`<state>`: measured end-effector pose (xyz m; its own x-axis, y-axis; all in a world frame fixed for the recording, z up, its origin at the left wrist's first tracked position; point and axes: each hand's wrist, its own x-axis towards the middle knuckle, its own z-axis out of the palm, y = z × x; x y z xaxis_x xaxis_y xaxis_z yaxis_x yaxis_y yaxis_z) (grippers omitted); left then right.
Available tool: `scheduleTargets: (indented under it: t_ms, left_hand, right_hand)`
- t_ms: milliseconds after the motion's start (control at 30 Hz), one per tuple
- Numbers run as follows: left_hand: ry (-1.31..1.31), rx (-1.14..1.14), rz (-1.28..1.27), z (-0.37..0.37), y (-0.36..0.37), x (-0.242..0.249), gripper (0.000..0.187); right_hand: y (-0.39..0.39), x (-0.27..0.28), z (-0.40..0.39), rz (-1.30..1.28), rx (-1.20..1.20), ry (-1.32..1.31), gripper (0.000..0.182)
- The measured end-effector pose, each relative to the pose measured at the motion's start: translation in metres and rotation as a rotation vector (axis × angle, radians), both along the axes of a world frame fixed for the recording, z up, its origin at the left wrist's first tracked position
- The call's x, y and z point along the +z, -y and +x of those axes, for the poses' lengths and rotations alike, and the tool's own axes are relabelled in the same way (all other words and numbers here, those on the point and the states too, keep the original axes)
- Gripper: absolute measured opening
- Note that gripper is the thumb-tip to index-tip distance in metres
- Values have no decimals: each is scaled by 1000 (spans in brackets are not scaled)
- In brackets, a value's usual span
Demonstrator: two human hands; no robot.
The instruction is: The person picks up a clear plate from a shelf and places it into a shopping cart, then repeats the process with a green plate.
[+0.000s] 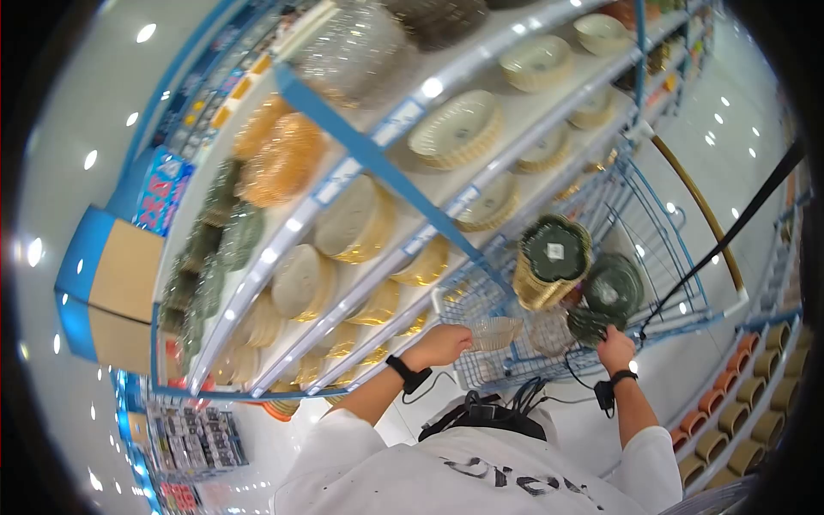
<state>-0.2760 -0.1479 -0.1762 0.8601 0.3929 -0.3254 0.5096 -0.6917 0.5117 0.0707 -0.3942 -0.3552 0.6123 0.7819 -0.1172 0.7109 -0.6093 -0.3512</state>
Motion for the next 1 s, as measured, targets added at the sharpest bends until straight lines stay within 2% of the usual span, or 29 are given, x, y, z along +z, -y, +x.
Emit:
scheduleTargets:
  t_ms: [33, 133, 233, 367, 433, 500, 567, 633, 733, 767, 833, 867, 1000]
  left_hand:
    - [2, 23, 35, -11, -1, 32, 14]
    - [250, 198, 1, -50, 3, 115, 7]
    - [356, 410, 18, -76, 14, 210, 7]
    - [588, 480, 396, -113, 8, 293, 7]
    - [671, 593, 496, -112, 0, 330, 9]
    - [700, 635, 759, -106, -26, 355, 11]
    - [740, 653, 902, -85, -56, 374, 14]
    - [673, 515, 1141, -76, -97, 384, 13]
    - [635, 423, 1181, -72, -156, 377, 13]
    - [635, 410, 1171, -76, -170, 370, 13]
    - [511, 483, 1046, -84, -199, 354, 12]
    - [515, 440, 1067, -88, -209, 344, 12]
    - [545, 568, 919, -87, -202, 337, 12]
  right_hand:
    - [-1, 3, 1, -46, -5, -13, 14]
    - [-7, 13, 2, -207, -56, -83, 17]
    - [-7, 33, -2, -191, -82, -129, 18]
    - [-4, 19, -1, -98, -80, -80, 15]
    - [-4, 13, -2, -82, -82, -68, 15]
    - [-4, 16, -2, -66, -85, -56, 14]
    - [-6, 30, -3, -156, -103, -126, 17]
    - [-7, 39, -6, -134, -112, -118, 17]
    - [-3, 27, -3, -41, -76, -98, 17]
    - [0, 19, -1, 32, -26, -76, 16]
    - [0, 18, 0, 17, -60, -80, 17]
    - [1, 19, -1, 22, -59, -78, 17]
    - [2, 16, -4, 40, -60, -53, 16]
